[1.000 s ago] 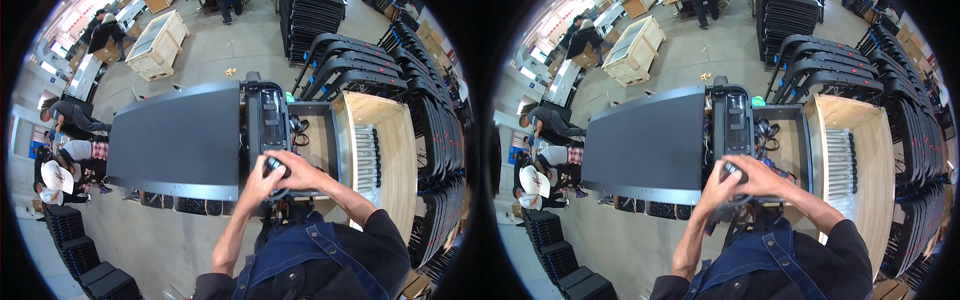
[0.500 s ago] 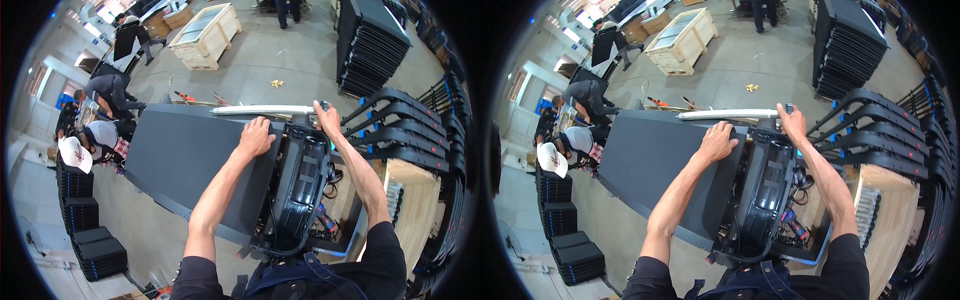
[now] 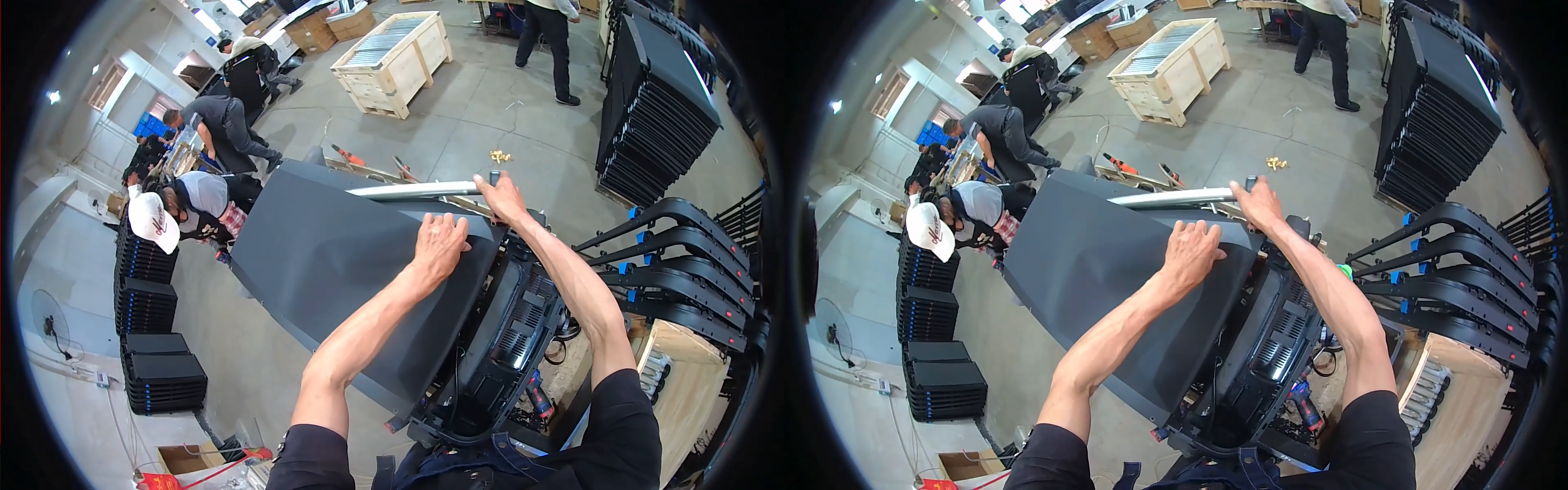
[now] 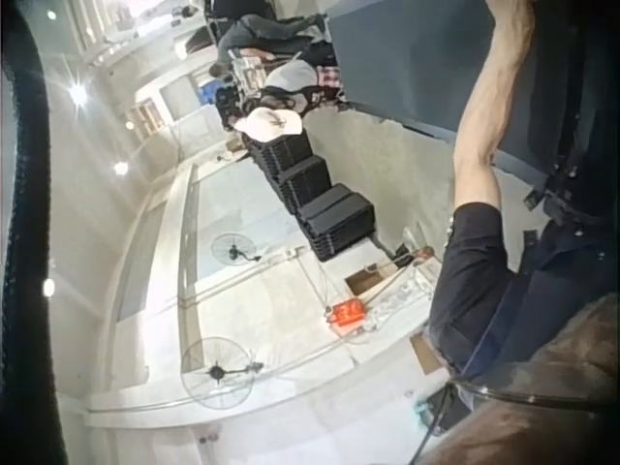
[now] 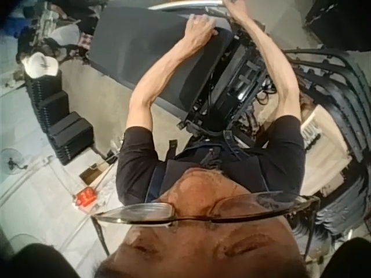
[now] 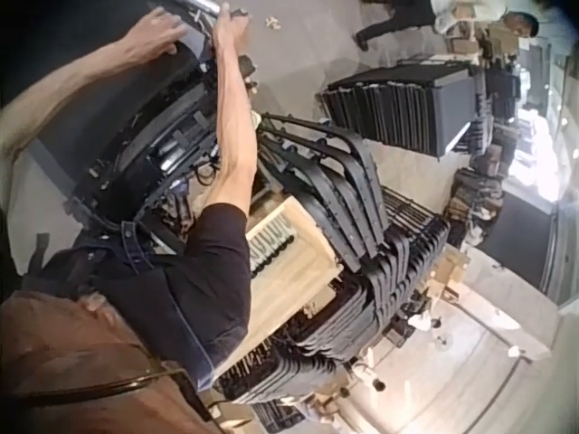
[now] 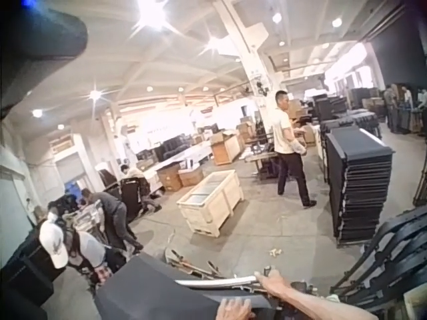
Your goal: The user is assembling a treadmill on a factory floor, attaching various components using power tools.
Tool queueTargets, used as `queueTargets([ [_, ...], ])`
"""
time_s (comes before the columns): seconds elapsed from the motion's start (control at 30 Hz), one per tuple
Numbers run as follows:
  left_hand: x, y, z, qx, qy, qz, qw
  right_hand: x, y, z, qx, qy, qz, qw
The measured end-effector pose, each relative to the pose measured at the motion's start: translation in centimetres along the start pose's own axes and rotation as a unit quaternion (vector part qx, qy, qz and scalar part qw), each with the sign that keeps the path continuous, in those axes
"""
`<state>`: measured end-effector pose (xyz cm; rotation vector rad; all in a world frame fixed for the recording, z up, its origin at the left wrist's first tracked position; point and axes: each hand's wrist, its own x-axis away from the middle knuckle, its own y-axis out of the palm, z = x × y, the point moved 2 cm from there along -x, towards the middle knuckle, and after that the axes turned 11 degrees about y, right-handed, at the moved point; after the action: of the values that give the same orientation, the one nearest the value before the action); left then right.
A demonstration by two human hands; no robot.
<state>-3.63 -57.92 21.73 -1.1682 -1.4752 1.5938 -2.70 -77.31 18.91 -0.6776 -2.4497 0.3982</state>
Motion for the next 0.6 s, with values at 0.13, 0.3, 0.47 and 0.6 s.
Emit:
queueTargets([
  [0.13, 2.4, -2.7, 1.5, -0.049, 0.021, 0.132, 0.990, 0.4, 1.4, -1.0, 0.105, -0.102, -0.131, 0.981],
  [0.3, 15.2, -7.6, 6.4, 0.134, -0.172, 0.150, 0.964, -1.3, 1.3, -2.3, 0.269, -0.217, -0.223, 0.912],
  [0.47, 32.0, -7.3, 11.2, 0.353, -0.554, 0.056, 0.752, 1.1, 1.2, -2.8, 0.379, -0.191, -0.261, 0.867],
  [0.6, 37.8, -3.3, 16.1, 0.516, -0.509, 0.120, 0.678, 1.6, 2.8, -0.8, 0.337, -0.257, -0.189, 0.886],
])
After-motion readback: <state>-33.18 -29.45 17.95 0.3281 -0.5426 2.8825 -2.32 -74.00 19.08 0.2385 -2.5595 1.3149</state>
